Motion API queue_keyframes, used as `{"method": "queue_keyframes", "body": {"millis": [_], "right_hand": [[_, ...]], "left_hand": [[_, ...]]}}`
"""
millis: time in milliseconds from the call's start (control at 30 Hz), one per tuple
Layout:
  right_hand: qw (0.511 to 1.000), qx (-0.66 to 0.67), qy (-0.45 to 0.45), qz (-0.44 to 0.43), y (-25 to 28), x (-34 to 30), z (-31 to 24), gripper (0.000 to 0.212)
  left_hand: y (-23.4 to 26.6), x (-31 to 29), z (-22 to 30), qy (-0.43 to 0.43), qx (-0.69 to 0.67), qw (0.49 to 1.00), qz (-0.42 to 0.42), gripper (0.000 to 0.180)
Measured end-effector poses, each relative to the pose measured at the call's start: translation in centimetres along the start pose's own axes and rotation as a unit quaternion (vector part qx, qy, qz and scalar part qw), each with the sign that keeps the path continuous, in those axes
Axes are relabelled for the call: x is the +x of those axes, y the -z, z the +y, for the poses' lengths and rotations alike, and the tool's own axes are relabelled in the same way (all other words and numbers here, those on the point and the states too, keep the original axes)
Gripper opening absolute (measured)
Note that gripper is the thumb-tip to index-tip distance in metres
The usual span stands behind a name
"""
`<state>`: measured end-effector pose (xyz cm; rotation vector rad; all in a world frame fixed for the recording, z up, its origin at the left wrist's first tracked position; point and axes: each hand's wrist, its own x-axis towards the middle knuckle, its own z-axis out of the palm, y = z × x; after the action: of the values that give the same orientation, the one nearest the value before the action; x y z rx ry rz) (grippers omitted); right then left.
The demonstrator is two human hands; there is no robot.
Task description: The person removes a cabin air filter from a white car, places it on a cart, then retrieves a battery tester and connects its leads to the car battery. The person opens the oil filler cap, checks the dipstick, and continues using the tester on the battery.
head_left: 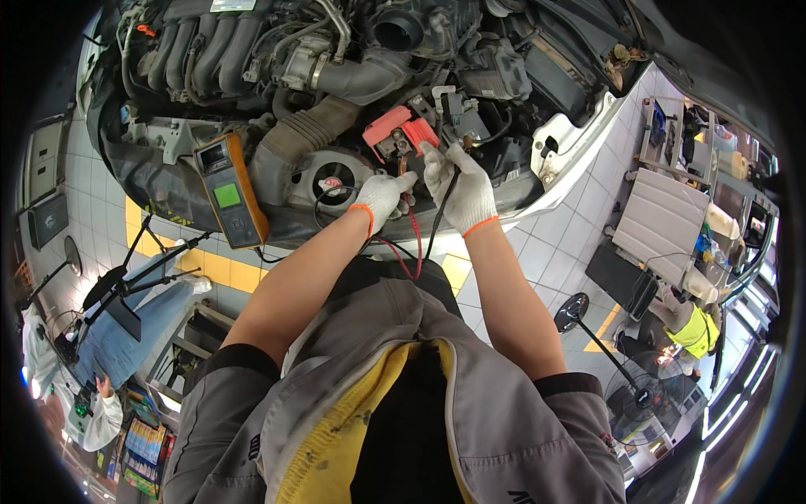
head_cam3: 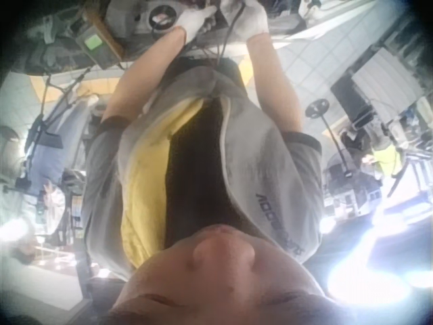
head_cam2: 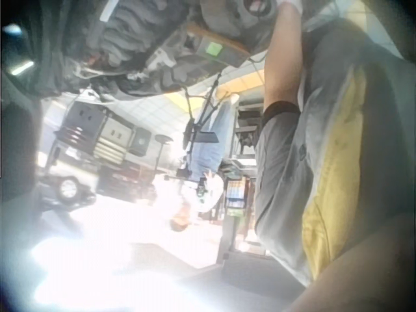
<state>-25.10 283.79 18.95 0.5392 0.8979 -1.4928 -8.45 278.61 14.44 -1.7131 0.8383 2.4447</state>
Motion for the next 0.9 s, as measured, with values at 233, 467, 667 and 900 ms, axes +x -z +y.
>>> {"method": "queue_keyframes", "body": {"millis": [233, 467, 667, 900], "right_hand": [[0.997, -0.050, -0.023, -0.052, 0.5, -1.1, 0.6, 0.031], [0.933, -0.360, -0.005, -0.016, 0.6, -3.0, 0.0, 0.028], [0.695, -0.717, 0.030, -0.050, 4.3, -8.0, 0.8, 0.021], [0.590, -0.795, -0.046, -0.133, 4.1, -11.5, 0.5, 0.049]], "left_hand": [[-0.5, 1.3, -0.6, -0.028, -0.013, 1.000, 0.005, 0.039], [-0.2, 2.5, -0.6, 0.001, -0.001, 1.000, -0.004, 0.033], [0.9, -4.0, -0.9, -0.175, 0.320, 0.930, 0.043, 0.051], [-2.3, -8.2, -1.2, -0.170, 0.274, 0.943, -0.081, 0.033]]}}
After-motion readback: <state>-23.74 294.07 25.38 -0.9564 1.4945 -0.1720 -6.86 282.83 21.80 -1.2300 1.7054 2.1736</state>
